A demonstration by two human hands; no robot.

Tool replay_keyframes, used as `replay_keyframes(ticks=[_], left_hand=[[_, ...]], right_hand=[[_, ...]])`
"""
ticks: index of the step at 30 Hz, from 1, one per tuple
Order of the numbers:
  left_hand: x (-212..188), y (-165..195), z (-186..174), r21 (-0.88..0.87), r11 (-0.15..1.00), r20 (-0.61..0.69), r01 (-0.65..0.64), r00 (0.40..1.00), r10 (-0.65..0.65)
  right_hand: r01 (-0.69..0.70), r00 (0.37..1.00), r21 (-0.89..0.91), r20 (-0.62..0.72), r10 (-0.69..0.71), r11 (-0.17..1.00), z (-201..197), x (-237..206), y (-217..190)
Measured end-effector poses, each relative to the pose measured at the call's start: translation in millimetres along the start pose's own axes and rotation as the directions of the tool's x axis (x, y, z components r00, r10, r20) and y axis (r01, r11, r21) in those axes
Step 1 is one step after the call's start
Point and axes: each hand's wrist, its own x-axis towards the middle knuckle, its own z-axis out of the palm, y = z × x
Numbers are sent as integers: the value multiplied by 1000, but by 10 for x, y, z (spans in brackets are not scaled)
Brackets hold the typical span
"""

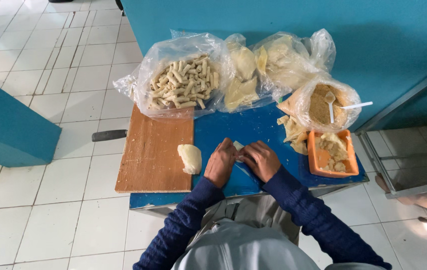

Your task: The person sits at a small table folding thin pastry sheets into a herringbone pattern on the work surface, occasionally scooping brown powder from a plastic bag with a spoon and adding it to the folded pieces, and pressing or repositioning the folded sheets as they build up a stack of finished pieces.

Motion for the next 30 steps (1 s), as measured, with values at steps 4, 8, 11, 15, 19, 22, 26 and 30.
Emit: replay_keyframes(ticks=[4,8,11,15,19,22,26,30], left_hand=[[42,24,-43,-20,1000,1,10,1000,-10],[12,134,-127,-57,995,17,80,997,-79],[6,192,-163,-50,998,11,33,999,-33],[11,177,-118,6,1000,-7,13,1000,-13],[26,108,-39,23,998,-21,65,998,-65],[6,106,-22,26,997,-48,70,996,-69],[-50,183,-65,-1,997,-73,82,994,-81],[-103,256,-137,10,999,-111,44,993,-43]], right_hand=[[87,996,-38,25,-86,995,29,2,94],[44,997,53,60,-47,998,84,51,217],[-27,995,132,96,15,991,80,104,274],[15,997,162,72,-27,987,21,118,237],[-4,998,82,56,-1,997,-3,68,132],[82,997,-19,3,-82,996,17,58,84],[115,992,-153,-39,-123,982,49,57,44],[156,984,-197,-59,-171,968,51,14,5]])
